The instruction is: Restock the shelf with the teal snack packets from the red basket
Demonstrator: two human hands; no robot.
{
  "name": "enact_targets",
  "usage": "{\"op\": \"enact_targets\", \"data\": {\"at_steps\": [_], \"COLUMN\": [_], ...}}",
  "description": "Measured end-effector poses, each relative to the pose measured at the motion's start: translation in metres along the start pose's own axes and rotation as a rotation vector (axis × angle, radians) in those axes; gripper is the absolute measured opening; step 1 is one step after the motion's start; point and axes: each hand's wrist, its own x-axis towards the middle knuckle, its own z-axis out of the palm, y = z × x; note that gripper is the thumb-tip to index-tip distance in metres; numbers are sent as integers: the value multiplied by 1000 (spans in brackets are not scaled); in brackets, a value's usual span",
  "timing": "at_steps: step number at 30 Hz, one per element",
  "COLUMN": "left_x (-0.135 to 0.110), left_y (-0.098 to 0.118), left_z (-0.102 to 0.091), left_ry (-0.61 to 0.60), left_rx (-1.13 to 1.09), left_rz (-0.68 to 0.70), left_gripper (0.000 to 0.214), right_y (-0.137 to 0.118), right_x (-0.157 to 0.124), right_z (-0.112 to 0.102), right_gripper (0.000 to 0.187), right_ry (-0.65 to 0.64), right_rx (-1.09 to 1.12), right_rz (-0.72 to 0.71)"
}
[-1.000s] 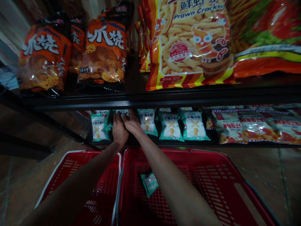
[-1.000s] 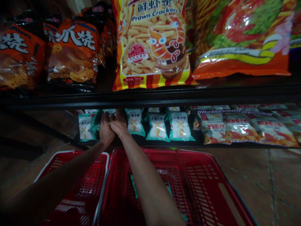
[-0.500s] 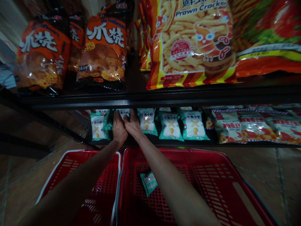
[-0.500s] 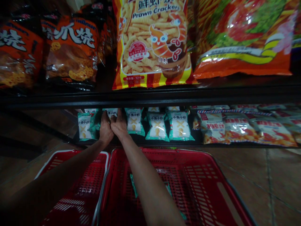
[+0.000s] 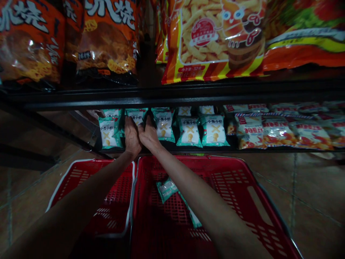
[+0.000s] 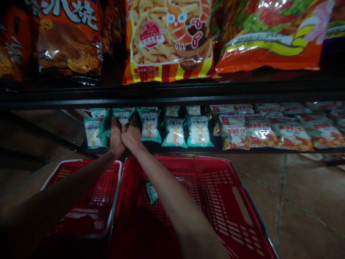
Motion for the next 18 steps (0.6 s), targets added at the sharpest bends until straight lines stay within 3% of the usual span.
{"op": "enact_targets", "data": {"at_steps": [4, 7, 9, 11, 13, 15, 16, 18], "left_x": [-9, -29, -51, -79, -109, -139, -153, -177], "left_y": [15, 41, 60, 76, 86, 90, 91, 92], "left_z": [-10, -23, -31, -37, -39, -37, -35, -31], "left_ry": [-3, -11, -61, -102, -164, -253, -302, -387], "left_rx": [0, -16, -37, -69, -97, -122, -127, -133], "left_rz": [52, 186, 242, 257, 217, 129, 48, -144], "left_gripper": [57, 51, 49, 48, 47, 46, 45, 40], "right_y": [-16, -19, -10, 10, 36, 62, 73, 87], "right_x": [-24, -48, -68, -92, -118, -142, -152, -169], "right_z": [-16, -46, -72, -95, -109, -112, -111, -107], "right_gripper": [52, 42, 32, 29, 26, 23, 20, 18], "right_ry": [-100, -60, -44, -105, -240, -374, -399, -295], "right_rx": [-50, -3, 43, -6, -119, -210, -225, -210], "right_rz": [12, -84, -182, -284, -347, -248, -165, -33]}}
